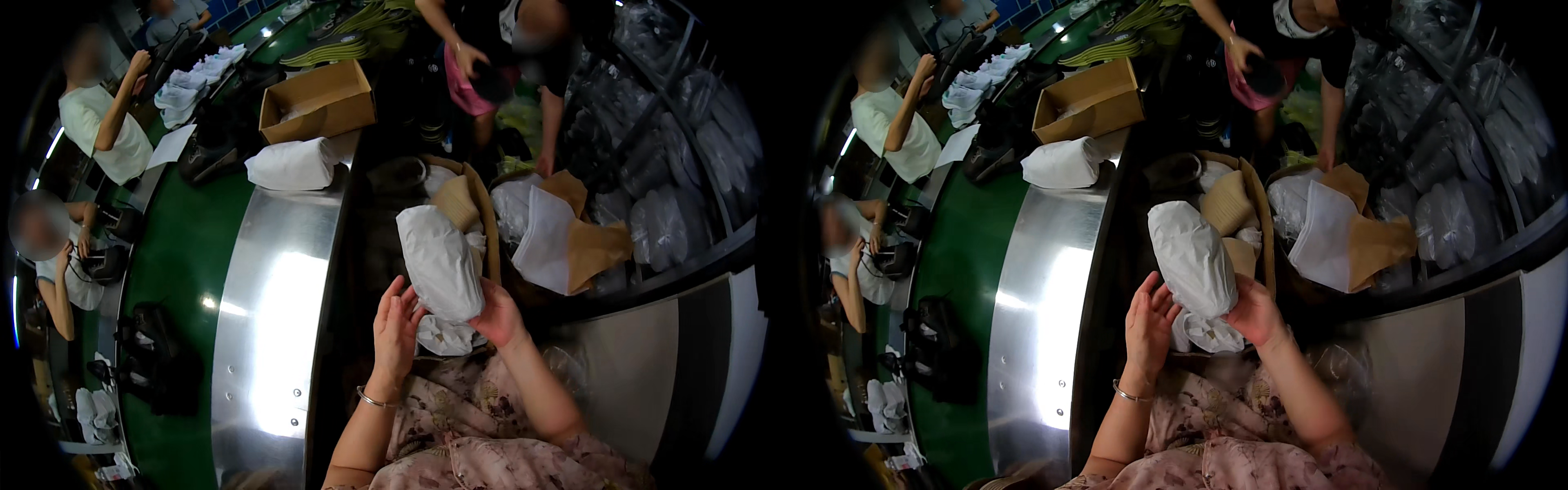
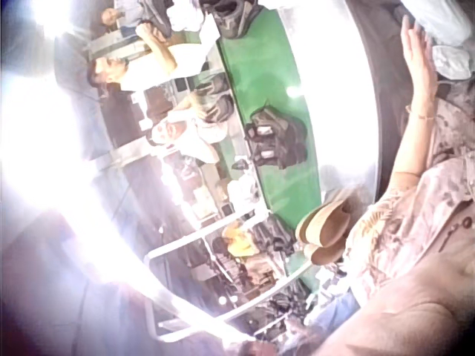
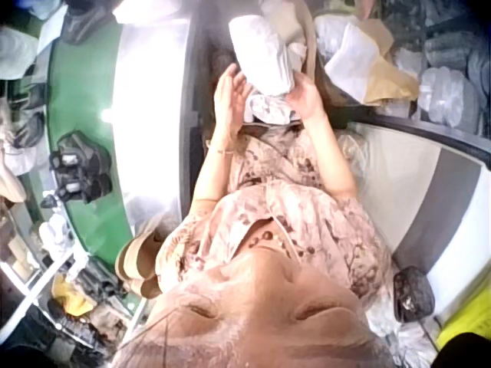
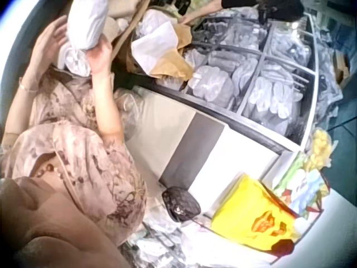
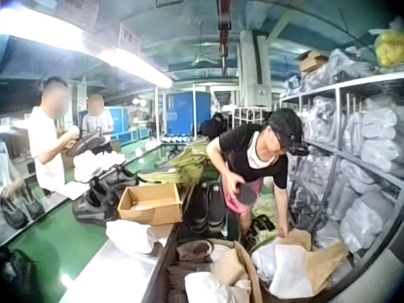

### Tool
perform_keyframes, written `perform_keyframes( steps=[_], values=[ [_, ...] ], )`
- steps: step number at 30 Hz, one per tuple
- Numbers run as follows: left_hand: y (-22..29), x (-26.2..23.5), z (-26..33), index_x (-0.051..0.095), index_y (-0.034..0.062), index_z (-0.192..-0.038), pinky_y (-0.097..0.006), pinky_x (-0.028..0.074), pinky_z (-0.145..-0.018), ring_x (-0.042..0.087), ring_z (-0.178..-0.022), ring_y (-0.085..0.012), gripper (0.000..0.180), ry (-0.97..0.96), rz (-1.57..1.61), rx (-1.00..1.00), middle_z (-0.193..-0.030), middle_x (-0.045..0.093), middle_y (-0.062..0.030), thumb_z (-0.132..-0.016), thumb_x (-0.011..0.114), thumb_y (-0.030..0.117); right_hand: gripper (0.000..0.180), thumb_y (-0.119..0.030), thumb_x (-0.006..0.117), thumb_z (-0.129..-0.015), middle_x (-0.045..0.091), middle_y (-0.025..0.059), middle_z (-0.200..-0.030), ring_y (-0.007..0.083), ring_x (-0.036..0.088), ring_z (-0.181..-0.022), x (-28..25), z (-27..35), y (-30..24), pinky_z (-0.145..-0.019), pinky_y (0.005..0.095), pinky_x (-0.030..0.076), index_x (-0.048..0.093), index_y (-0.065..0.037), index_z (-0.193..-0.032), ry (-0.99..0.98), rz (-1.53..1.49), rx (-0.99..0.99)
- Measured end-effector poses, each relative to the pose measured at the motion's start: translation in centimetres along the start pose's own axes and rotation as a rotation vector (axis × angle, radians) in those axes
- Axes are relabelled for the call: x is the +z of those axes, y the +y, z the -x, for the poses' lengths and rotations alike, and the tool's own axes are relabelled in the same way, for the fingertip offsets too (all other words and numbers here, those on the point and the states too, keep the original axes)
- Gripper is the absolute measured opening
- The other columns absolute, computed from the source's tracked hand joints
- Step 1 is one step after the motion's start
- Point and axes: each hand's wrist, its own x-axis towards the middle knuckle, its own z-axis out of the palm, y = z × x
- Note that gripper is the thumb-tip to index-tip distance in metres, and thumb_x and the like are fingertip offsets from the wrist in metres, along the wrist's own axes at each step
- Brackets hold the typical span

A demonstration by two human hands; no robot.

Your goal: The person wraps paper around shoe trees, inserts the trees into black shoes, and retrieves more supplies from a cardboard box.

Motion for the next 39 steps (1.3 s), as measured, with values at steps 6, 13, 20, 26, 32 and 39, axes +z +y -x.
perform_keyframes(
  steps=[6, 13, 20, 26, 32, 39],
  values=[
    [-1.7, 0.3, 2.3, 0.037, -0.0001, -0.128, -0.038, 0.039, -0.095, 0.05, -0.11, -0.0222, 0.046, 0.054, -0.123, 0.085, -0.123, 0.05, -0.0124, -0.094, 0.047, 0.028, 0.029, -0.022, 0.047, -0.093, 0.057, 0.0067, -0.108, 0.0193, 0.057, -0.096, -0.2, 3.5, 3.7, -0.08, 0.0397, 0.049, 0.052, -0.004, -0.116, 0.133, 0.244, -0.009],
    [-7.4, -5.7, 3.2, 0.042, 0.0022, -0.12, -0.041, 0.037, -0.098, 0.049, -0.113, -0.0237, 0.04, 0.314, 0.253, -0.066, -0.12, 0.051, -0.0101, -0.091, 0.052, 0.027, 0.043, -0.018, 0.055, -0.09, 0.052, 0.0099, -0.113, 0.0213, 0.057, -0.095, -0.5, 4.3, 6.8, -0.074, 0.0416, 0.053, 0.038, -0.004, -0.126, 0.247, 0.397, -0.005],
    [-6.7, -9.2, -2.6, 0.023, 0.0019, -0.139, -0.04, 0.025, -0.106, 0.028, -0.132, -0.0243, 0.066, 0.534, -0.066, -0.151, -0.143, 0.028, -0.0128, -0.091, 0.051, 0.038, 0.033, -0.001, 0.057, -0.083, 0.059, 0.0055, -0.098, 0.012, 0.058, -0.086, -2.8, -8.0, 2.4, -0.068, 0.0269, 0.05, 0.047, -0.002, -0.114, 0.225, 0.668, -0.184],
    [-7.7, -12.2, -8.0, 0.019, 0.0028, -0.142, -0.037, 0.027, -0.106, 0.027, -0.132, -0.0232, 0.062, 0.435, -0.398, -0.16, -0.145, 0.024, -0.0123, -0.094, 0.046, 0.033, 0.027, -0.006, 0.057, -0.083, 0.062, 0.0175, -0.089, 0.0275, 0.061, -0.082, -4.3, -28.8, 0.2, -0.07, 0.0329, 0.047, 0.055, -0.005, -0.111, 0.217, 1.349, -0.824],
    [-7.6, -15.3, -14.2, 0.027, 0.0016, -0.139, -0.033, 0.025, -0.107, 0.029, -0.132, -0.0245, 0.053, 0.393, -1.056, 0.004, -0.144, 0.029, -0.0147, -0.096, 0.039, 0.03, 0.022, 0.001, 0.046, -0.073, 0.06, 0.0256, -0.089, 0.0421, 0.057, -0.087, -8.0, -35.5, 2.5, -0.078, 0.0463, 0.046, 0.062, 0.005, -0.088, -0.051, 2.078, -0.125],
    [-6.3, -14.3, -21.7, 0.028, -0.0004, -0.138, -0.035, 0.023, -0.108, 0.028, -0.132, -0.0305, 0.052, 0.393, -1.467, 0.09, -0.141, 0.03, -0.0203, -0.096, 0.039, 0.028, 0.027, -0.014, 0.06, -0.077, 0.058, 0.0175, -0.102, 0.0324, 0.057, -0.095, -5.7, -40.2, -3.0, -0.078, 0.0422, 0.048, 0.057, -0.003, -0.102, 0.197, 1.913, -0.643]
  ],
)
